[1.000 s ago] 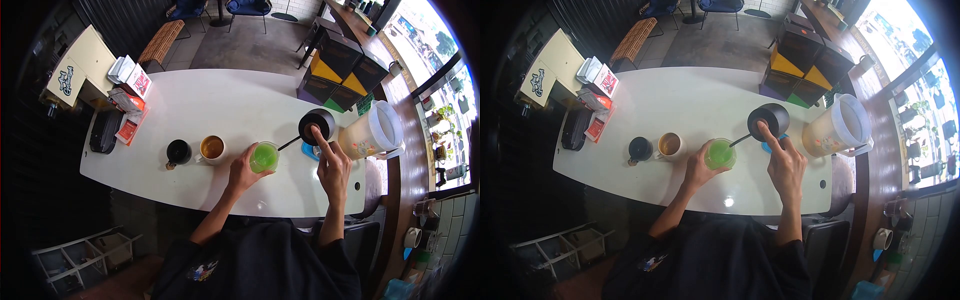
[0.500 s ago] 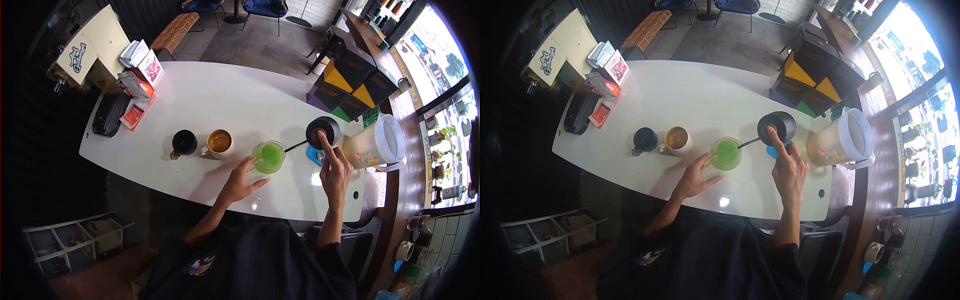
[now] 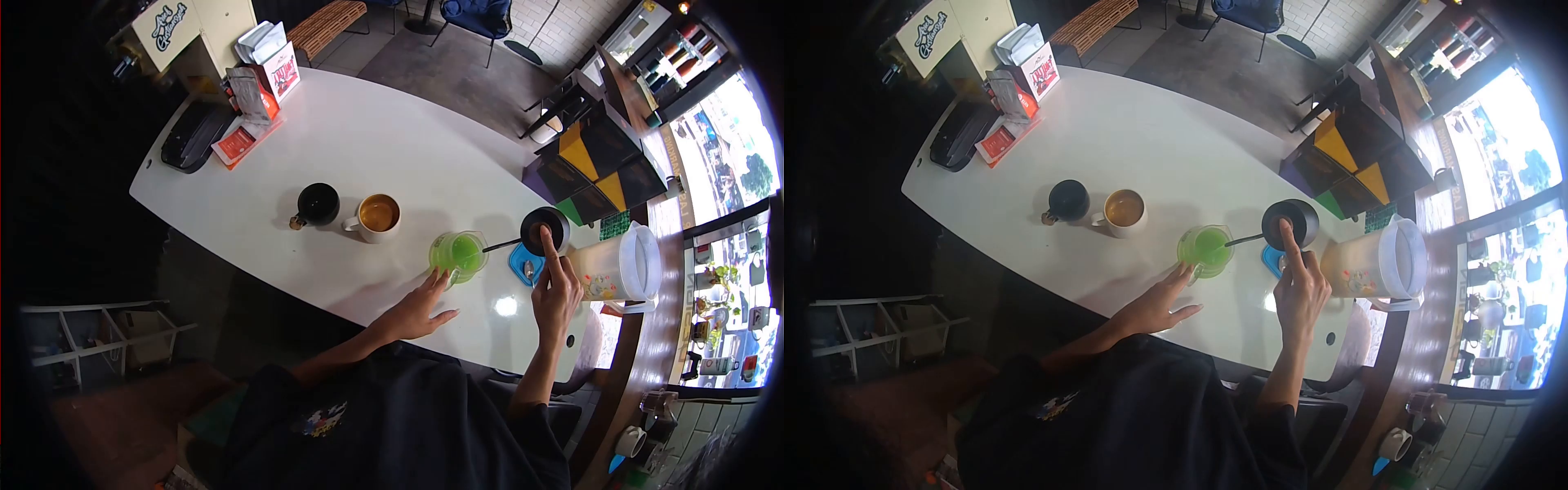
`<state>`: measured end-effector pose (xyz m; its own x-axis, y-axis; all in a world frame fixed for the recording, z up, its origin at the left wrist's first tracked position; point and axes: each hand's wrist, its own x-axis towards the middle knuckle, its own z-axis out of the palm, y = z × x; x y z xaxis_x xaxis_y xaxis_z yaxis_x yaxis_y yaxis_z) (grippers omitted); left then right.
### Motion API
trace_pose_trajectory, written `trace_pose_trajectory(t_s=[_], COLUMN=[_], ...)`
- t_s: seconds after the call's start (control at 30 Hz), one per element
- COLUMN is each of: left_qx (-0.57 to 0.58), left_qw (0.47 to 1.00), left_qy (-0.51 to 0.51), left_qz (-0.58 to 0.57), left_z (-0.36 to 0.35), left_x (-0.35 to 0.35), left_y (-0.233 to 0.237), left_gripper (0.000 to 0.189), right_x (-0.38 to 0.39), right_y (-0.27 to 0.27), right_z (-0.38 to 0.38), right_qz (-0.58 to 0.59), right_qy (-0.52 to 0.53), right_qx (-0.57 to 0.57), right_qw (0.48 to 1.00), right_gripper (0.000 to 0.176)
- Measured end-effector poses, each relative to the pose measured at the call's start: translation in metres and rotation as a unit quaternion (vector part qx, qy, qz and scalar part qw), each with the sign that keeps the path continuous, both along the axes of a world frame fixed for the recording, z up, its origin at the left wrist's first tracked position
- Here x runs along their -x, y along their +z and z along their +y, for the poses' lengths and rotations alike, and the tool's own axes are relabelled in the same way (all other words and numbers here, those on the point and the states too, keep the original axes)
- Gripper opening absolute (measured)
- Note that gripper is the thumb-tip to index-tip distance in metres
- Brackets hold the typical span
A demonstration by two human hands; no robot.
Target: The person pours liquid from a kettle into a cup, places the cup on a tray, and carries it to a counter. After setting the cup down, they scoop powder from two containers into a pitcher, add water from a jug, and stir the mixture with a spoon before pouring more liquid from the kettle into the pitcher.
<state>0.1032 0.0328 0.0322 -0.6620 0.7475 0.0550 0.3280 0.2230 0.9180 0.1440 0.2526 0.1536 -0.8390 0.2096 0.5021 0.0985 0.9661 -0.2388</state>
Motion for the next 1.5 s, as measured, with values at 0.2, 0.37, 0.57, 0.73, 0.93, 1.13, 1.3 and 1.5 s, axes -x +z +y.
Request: trace_pose_trajectory(t_s=[0.2,0.37,0.57,0.73,0.93,1.13,1.3,1.5], left_qx=[0.031,0.014,-0.013,-0.018,-0.032,-0.03,-0.051,-0.037], left_qw=[0.999,1.0,1.0,1.0,0.999,0.998,0.996,0.996], left_qy=[0.022,0.019,0.015,0.004,0.02,0.037,0.023,0.012], left_qz=[0.009,0.02,0.016,0.009,-0.015,-0.031,-0.066,-0.081], left_z=[-0.002,0.0,0.001,0.001,0.002,0.001,0.0,0.0], left_x=[0.0,0.003,0.004,0.005,0.008,0.011,0.012,0.011], left_y=[0.009,0.01,0.005,0.007,0.011,0.01,0.007,0.003], left_gripper=[0.056,0.051,0.049,0.048,0.033,0.031,0.031,0.034], right_x=[0.004,0.005,0.003,0.003,0.001,-0.001,-0.002,0.001], right_y=[0.006,0.006,0.007,0.009,0.016,0.012,0.01,-0.002], right_z=[0.003,0.001,0.001,0.004,0.005,0.006,0.0,-0.007], right_qz=[0.008,0.018,-0.004,0.01,0.032,0.038,0.019,-0.011], right_qy=[-0.031,-0.014,-0.014,-0.018,-0.005,-0.004,0.0,0.02], right_qx=[0.012,0.019,0.002,-0.004,-0.015,-0.028,-0.028,-0.042], right_qw=[0.999,1.0,1.0,1.0,0.999,0.999,0.999,0.999], right_gripper=[0.071,0.072,0.073,0.072,0.073,0.072,0.072,0.072])
